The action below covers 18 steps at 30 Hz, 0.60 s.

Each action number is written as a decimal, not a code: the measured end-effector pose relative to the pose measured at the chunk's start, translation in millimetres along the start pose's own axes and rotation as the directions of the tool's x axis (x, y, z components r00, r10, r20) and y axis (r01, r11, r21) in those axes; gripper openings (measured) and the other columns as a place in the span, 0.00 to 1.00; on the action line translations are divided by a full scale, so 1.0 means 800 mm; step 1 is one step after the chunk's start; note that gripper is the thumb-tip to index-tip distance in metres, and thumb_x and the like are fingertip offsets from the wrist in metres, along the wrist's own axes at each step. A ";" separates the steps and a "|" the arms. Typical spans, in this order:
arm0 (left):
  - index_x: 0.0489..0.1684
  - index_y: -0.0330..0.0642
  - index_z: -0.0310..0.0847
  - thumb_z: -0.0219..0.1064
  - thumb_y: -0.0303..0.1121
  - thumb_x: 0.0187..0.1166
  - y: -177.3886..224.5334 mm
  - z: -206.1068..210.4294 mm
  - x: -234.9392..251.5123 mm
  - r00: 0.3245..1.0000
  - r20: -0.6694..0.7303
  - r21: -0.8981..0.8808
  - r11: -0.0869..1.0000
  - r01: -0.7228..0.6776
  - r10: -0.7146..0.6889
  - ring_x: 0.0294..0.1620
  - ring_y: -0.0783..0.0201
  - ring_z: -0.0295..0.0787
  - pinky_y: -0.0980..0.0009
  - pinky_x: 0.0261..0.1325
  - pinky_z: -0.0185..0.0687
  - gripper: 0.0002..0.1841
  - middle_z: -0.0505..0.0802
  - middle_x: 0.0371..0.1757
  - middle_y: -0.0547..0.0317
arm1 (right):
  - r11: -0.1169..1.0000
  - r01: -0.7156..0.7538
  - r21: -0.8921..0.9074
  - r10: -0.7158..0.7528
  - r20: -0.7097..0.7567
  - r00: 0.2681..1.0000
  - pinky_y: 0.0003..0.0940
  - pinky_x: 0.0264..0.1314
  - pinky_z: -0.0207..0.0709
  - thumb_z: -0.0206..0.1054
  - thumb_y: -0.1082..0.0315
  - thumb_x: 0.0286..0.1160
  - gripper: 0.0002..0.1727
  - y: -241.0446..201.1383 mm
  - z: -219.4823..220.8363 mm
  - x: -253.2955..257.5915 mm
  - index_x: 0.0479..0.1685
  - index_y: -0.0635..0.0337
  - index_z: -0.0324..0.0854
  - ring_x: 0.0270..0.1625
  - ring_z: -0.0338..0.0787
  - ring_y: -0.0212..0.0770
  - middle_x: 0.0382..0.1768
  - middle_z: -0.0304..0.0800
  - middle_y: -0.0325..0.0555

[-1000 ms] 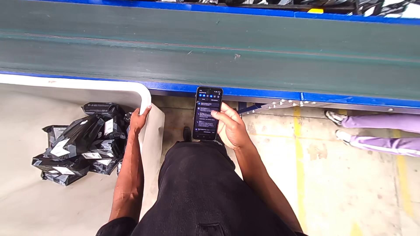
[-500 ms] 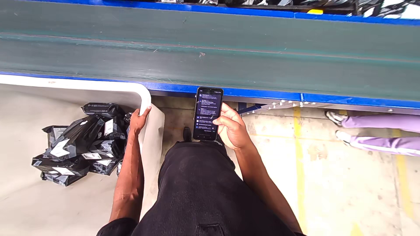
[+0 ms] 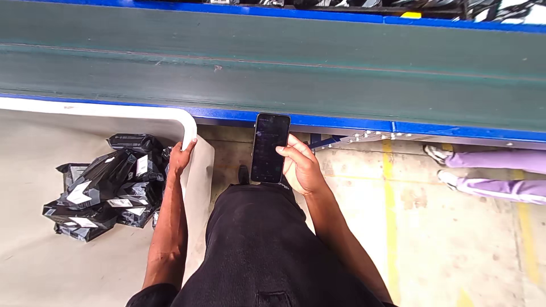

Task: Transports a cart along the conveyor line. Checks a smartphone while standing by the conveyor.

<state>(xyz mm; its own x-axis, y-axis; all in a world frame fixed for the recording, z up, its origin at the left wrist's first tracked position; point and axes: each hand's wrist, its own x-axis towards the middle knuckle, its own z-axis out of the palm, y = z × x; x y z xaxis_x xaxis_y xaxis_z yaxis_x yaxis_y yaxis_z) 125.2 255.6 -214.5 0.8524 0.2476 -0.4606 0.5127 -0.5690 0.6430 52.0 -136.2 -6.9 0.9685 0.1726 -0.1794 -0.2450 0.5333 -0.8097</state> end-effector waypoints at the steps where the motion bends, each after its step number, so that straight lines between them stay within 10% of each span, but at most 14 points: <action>1: 0.53 0.41 0.86 0.64 0.77 0.67 0.000 0.000 0.001 1.000 0.000 0.002 1.000 0.000 0.000 0.48 0.53 0.92 0.44 0.58 0.86 0.43 0.93 0.44 0.46 | 1.000 0.003 0.003 -0.003 0.001 1.000 0.53 0.71 0.83 0.48 0.75 0.85 0.20 0.000 0.000 0.000 0.72 0.72 0.69 0.64 0.89 0.51 0.62 0.86 0.62; 14: 0.55 0.40 0.86 0.63 0.77 0.67 0.003 -0.001 -0.002 1.000 0.004 0.006 1.000 0.013 -0.013 0.49 0.52 0.93 0.43 0.58 0.86 0.43 0.93 0.45 0.46 | 0.999 0.000 -0.034 0.000 0.009 1.000 0.51 0.68 0.85 0.53 0.84 0.76 0.25 0.001 0.001 0.001 0.75 0.74 0.65 0.62 0.91 0.52 0.61 0.86 0.64; 18: 0.54 0.40 0.86 0.63 0.77 0.67 0.002 -0.001 -0.001 1.000 -0.002 0.001 1.000 0.007 -0.007 0.48 0.52 0.93 0.44 0.57 0.86 0.43 0.93 0.44 0.46 | 0.994 -0.064 0.094 0.048 0.162 0.986 0.58 0.75 0.79 0.57 0.88 0.69 0.40 0.000 -0.006 0.001 0.86 0.69 0.47 0.71 0.85 0.60 0.71 0.77 0.70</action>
<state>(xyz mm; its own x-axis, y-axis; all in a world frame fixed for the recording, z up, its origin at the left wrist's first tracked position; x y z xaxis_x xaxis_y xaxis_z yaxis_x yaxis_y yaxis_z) 125.0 255.1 -212.8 0.8492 0.2528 -0.4637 0.5182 -0.5678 0.6396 53.2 -140.4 -9.7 0.9356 0.3303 -0.1250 -0.3095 0.5965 -0.7406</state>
